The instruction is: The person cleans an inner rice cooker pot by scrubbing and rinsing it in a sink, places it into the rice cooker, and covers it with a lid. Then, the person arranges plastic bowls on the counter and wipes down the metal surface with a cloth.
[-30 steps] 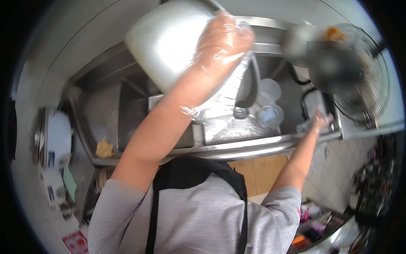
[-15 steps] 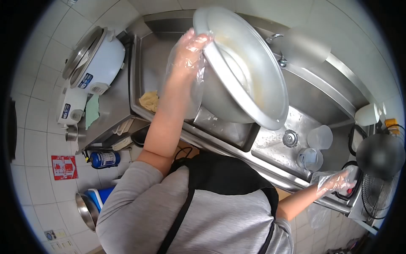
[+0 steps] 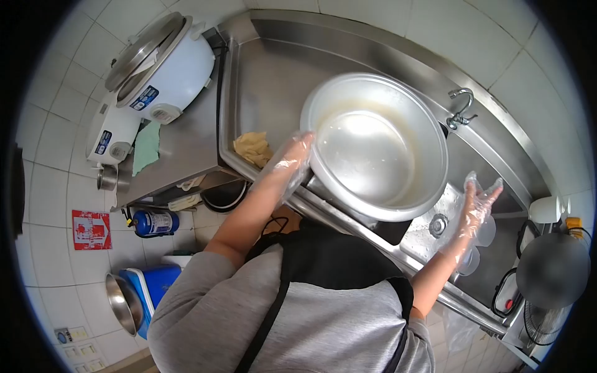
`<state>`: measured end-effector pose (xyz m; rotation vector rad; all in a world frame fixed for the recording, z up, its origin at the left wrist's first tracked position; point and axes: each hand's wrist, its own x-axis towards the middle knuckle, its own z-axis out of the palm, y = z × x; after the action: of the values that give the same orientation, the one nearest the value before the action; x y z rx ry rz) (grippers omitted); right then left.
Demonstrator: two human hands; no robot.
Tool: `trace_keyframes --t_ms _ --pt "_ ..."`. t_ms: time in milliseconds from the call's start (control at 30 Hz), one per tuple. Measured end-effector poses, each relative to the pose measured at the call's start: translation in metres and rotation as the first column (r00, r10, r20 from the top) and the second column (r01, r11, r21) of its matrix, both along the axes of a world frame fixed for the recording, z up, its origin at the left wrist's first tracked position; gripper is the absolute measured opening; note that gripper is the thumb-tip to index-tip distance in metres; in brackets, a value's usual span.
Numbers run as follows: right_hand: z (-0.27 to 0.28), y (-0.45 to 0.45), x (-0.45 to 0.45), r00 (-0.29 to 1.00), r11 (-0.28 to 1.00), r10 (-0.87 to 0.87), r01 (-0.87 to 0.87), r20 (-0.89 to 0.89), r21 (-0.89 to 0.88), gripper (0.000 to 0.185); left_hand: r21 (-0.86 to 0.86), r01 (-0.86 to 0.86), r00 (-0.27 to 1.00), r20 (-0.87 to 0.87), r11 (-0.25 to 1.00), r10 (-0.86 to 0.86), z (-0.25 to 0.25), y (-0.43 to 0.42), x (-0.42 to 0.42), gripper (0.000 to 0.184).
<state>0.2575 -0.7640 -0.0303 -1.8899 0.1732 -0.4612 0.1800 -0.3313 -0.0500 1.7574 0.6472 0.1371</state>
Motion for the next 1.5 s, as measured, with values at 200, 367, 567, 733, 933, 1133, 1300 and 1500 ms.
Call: trace_keyframes --t_ms 200,367,567,733,933,1133,1300,1500 --pt "-0.026 0.049 -0.004 0.993 0.99 0.115 -0.113 0.025 -0.088 0.087 0.004 0.093 0.962 -0.26 0.996 -0.089 -0.071 0.018 -0.007 0.051" --pt "-0.036 0.14 -0.021 0.863 0.85 0.482 -0.502 -0.15 -0.16 0.058 -0.179 0.175 0.875 -0.424 0.968 -0.236 -0.002 0.02 -0.017 0.046" --pt "0.01 0.302 -0.079 0.664 0.217 0.602 -0.67 -0.442 -0.71 0.056 -0.283 0.15 0.945 -0.242 0.947 -0.222 0.028 0.033 -0.026 0.052" --pt "0.018 0.321 -0.08 0.744 0.191 0.551 -0.552 -0.377 -0.811 0.048 0.374 0.385 0.921 -0.21 0.844 -0.328 0.062 0.091 -0.039 0.055" --pt "0.024 0.312 -0.077 0.707 0.377 0.572 -0.676 -0.415 -0.633 0.047 0.723 0.354 0.851 -0.512 0.593 0.117 -0.046 0.164 -0.009 0.032" --pt "0.027 0.313 -0.081 0.761 0.464 0.523 -0.632 -0.383 -0.621 0.046 -0.124 0.045 0.989 0.143 0.991 -0.027 -0.124 0.166 0.133 0.034" --pt "0.025 0.314 -0.082 0.803 0.494 0.494 -0.574 -0.333 -0.653 0.042 -0.351 0.545 0.825 0.388 0.762 -0.411 -0.187 0.121 0.174 0.026" --pt "0.027 0.316 -0.083 0.798 0.469 0.523 -0.563 -0.3 -0.681 0.038 0.862 0.497 0.42 -0.342 -0.103 -0.84 -0.094 0.13 0.026 0.024"
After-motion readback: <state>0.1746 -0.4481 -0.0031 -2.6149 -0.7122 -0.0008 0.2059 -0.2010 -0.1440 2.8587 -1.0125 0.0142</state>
